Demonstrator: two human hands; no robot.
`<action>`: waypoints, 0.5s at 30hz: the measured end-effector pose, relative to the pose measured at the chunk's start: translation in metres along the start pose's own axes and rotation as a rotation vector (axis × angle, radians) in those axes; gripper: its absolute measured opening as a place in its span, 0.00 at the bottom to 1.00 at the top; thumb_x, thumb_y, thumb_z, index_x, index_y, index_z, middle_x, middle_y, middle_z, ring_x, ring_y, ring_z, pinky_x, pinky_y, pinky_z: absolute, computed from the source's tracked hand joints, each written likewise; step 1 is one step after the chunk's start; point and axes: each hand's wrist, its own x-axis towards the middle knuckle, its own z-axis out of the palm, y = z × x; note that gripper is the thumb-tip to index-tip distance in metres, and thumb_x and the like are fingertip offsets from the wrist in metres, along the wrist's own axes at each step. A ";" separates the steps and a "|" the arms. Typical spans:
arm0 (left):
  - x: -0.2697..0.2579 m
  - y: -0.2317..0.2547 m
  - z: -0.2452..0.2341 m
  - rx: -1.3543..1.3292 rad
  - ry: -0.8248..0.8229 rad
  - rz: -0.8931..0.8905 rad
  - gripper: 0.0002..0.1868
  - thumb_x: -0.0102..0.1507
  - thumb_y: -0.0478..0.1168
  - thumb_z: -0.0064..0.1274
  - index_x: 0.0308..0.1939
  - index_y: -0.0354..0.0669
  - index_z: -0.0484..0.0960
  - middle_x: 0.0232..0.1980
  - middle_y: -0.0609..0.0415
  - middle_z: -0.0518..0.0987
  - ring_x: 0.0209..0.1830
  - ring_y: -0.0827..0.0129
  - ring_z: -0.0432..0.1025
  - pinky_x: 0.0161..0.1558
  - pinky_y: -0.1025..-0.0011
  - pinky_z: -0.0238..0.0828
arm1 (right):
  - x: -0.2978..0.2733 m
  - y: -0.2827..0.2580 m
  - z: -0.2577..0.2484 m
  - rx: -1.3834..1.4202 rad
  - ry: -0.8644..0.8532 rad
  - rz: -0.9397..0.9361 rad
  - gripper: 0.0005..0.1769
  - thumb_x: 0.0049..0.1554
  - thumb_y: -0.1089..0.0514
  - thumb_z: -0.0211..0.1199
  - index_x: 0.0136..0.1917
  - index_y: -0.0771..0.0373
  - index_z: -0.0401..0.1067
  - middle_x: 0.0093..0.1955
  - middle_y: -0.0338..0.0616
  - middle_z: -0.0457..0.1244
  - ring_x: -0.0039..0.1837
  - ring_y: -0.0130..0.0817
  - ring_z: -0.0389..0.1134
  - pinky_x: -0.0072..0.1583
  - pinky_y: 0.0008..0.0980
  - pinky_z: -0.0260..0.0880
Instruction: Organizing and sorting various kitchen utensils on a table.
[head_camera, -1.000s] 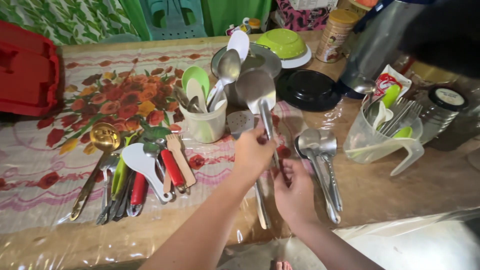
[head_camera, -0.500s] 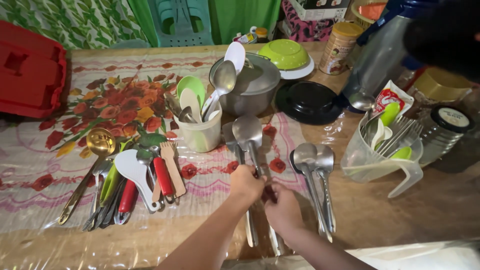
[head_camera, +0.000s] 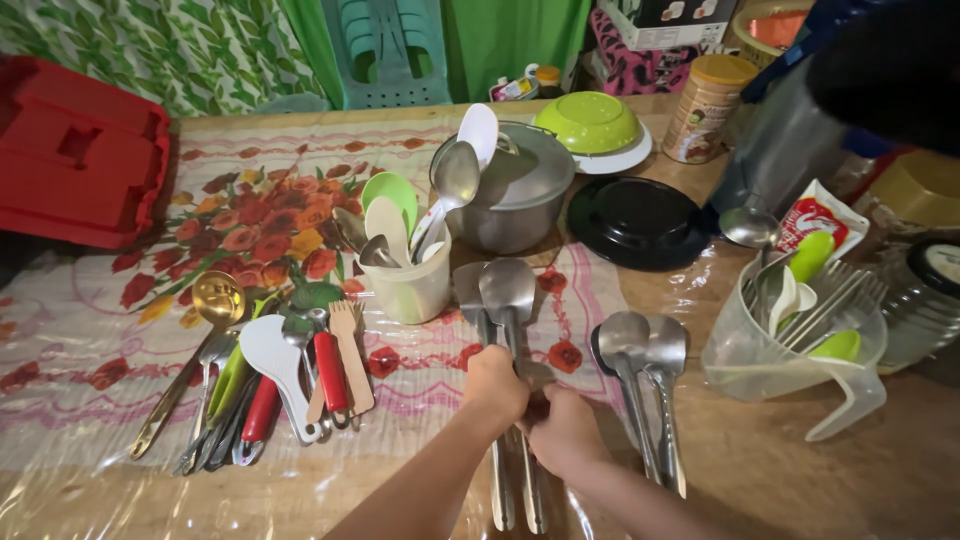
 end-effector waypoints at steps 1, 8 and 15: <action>0.000 0.000 0.000 0.002 0.003 -0.004 0.14 0.56 0.38 0.64 0.40 0.30 0.83 0.44 0.33 0.82 0.50 0.44 0.78 0.50 0.57 0.76 | 0.004 0.007 0.004 0.002 -0.005 -0.002 0.12 0.50 0.56 0.71 0.44 0.65 0.78 0.43 0.47 0.73 0.47 0.35 0.76 0.52 0.36 0.73; -0.014 0.011 -0.008 0.041 0.007 -0.047 0.13 0.57 0.39 0.61 0.41 0.32 0.83 0.48 0.31 0.80 0.53 0.39 0.75 0.52 0.54 0.74 | -0.005 -0.019 -0.004 0.148 -0.116 0.217 0.08 0.54 0.62 0.62 0.46 0.68 0.75 0.36 0.48 0.72 0.32 0.37 0.73 0.35 0.38 0.72; -0.003 -0.023 0.011 -0.075 0.214 0.061 0.20 0.54 0.38 0.61 0.47 0.34 0.77 0.49 0.37 0.79 0.51 0.44 0.75 0.53 0.56 0.73 | 0.000 -0.016 -0.002 0.152 -0.171 0.259 0.10 0.56 0.57 0.66 0.48 0.66 0.76 0.35 0.44 0.72 0.29 0.33 0.71 0.33 0.35 0.74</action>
